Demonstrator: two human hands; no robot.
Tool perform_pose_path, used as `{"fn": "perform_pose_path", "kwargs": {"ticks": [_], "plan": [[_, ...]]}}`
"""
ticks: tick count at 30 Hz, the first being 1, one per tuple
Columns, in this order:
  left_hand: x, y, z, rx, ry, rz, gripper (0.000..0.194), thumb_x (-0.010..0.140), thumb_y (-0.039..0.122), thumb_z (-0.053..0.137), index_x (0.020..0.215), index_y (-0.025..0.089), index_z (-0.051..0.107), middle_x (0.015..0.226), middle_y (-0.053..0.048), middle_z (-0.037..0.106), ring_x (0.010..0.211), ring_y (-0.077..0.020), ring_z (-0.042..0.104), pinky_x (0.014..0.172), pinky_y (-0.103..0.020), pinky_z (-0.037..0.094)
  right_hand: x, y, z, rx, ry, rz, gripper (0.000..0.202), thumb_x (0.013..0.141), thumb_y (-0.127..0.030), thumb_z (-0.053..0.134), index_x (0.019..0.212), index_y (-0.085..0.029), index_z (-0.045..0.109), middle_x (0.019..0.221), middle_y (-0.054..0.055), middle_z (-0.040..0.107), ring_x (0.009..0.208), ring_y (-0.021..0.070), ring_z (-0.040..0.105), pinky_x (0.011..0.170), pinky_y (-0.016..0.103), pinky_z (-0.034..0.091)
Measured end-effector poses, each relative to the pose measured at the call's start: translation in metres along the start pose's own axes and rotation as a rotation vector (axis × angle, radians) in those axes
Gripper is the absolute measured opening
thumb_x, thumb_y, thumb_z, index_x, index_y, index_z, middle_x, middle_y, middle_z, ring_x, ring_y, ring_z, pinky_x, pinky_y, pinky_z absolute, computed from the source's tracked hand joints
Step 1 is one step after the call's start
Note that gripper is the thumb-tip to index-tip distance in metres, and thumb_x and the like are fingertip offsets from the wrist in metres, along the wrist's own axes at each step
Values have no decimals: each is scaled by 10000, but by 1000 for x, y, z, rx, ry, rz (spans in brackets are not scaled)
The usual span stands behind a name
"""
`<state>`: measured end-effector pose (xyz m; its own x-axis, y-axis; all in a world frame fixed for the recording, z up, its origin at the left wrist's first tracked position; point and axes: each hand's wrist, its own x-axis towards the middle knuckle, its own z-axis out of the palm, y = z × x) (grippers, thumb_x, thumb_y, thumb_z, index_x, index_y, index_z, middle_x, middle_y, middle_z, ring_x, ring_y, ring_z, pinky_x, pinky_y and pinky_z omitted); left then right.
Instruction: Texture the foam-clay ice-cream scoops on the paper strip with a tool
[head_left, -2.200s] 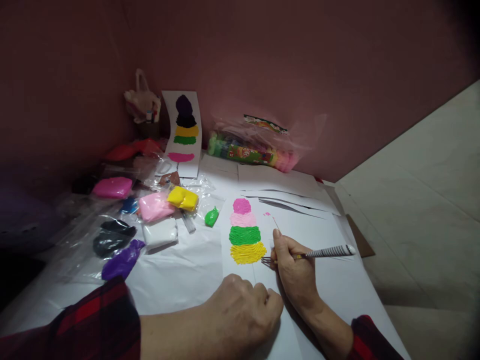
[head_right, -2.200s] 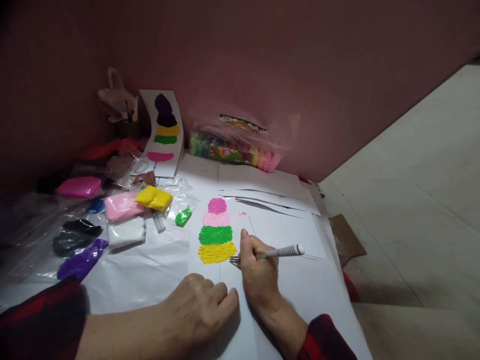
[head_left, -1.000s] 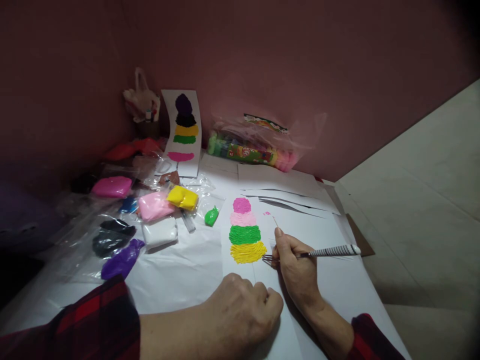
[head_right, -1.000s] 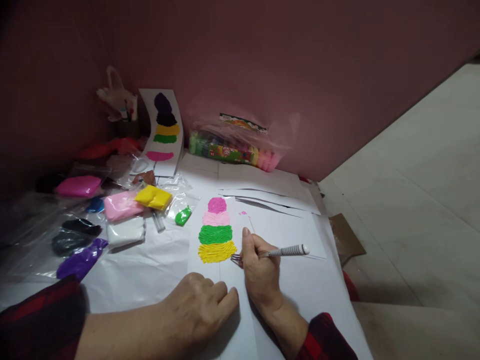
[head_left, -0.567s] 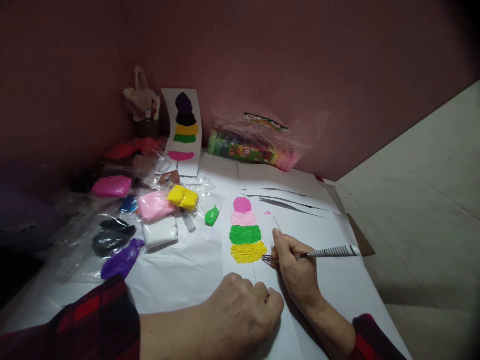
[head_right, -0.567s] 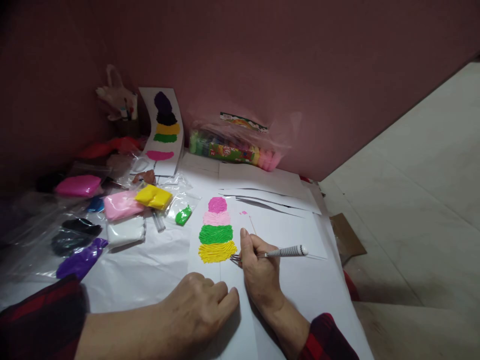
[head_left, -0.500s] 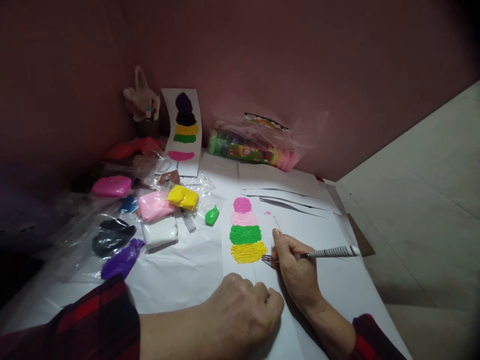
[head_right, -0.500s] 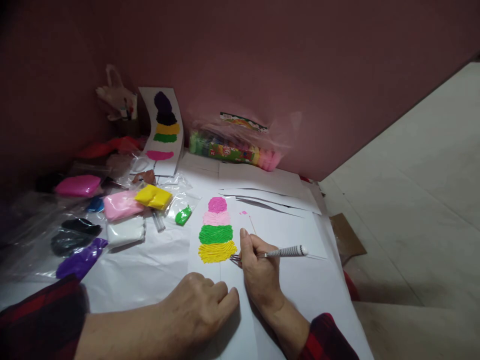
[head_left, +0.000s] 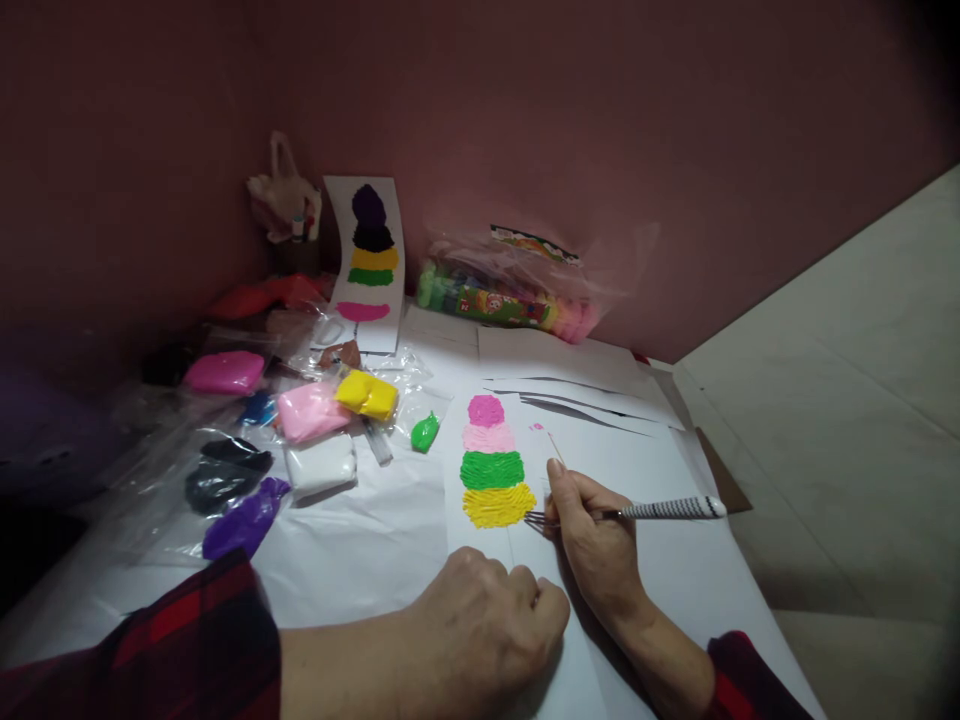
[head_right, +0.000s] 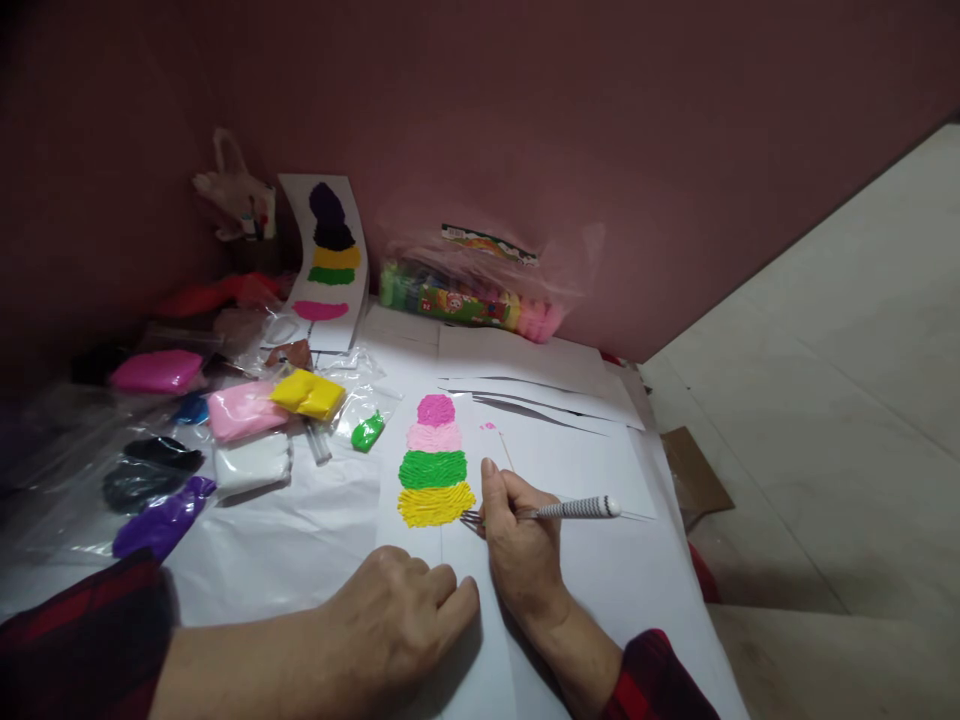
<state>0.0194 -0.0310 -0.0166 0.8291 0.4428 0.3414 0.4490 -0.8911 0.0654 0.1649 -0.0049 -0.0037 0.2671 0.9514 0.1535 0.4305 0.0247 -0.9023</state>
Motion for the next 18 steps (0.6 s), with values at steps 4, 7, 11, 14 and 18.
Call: {"fn": "perform_pose_path", "kwargs": {"ticks": [4, 7, 11, 14, 18], "plan": [[0, 1, 1, -8, 12, -8, 112, 732, 99, 504, 782, 179, 445, 583, 16, 560, 379, -174, 514, 311, -286, 381, 1, 3, 0, 22, 14, 27, 541, 905, -506, 548, 477, -195, 432, 434, -40, 417, 423, 102, 401, 434, 239, 360], [-1, 2, 3, -7, 18, -5, 115, 736, 102, 507, 780, 184, 438, 576, 20, 552, 374, -174, 511, 310, -284, 378, 1, 4, 1, 54, 23, 50, 542, 900, -516, 555, 478, -196, 438, 427, -42, 418, 411, 102, 406, 430, 241, 362], [-1, 1, 3, -6, -8, 0, 116, 757, 96, 498, 783, 187, 431, 574, 16, 552, 377, -175, 513, 318, -280, 379, 1, 5, 0, 100, 27, 75, 542, 889, -526, 569, 479, -192, 447, 418, -48, 407, 398, 94, 384, 416, 237, 345], [0, 1, 2, -17, -37, 13, 112, 761, 86, 486, 791, 184, 438, 579, 12, 561, 382, -178, 521, 314, -284, 390, 1, 6, -1, 117, 35, 85, 547, 882, -532, 576, 474, -191, 446, 411, -49, 405, 396, 91, 376, 408, 232, 341], [0, 0, 2, -18, -18, 2, 135, 730, 71, 494, 786, 183, 442, 581, 13, 566, 377, -182, 522, 305, -298, 407, 3, 6, -2, 113, 64, 90, 543, 866, -540, 588, 471, -193, 449, 407, -45, 416, 390, 95, 389, 399, 228, 351]]}}
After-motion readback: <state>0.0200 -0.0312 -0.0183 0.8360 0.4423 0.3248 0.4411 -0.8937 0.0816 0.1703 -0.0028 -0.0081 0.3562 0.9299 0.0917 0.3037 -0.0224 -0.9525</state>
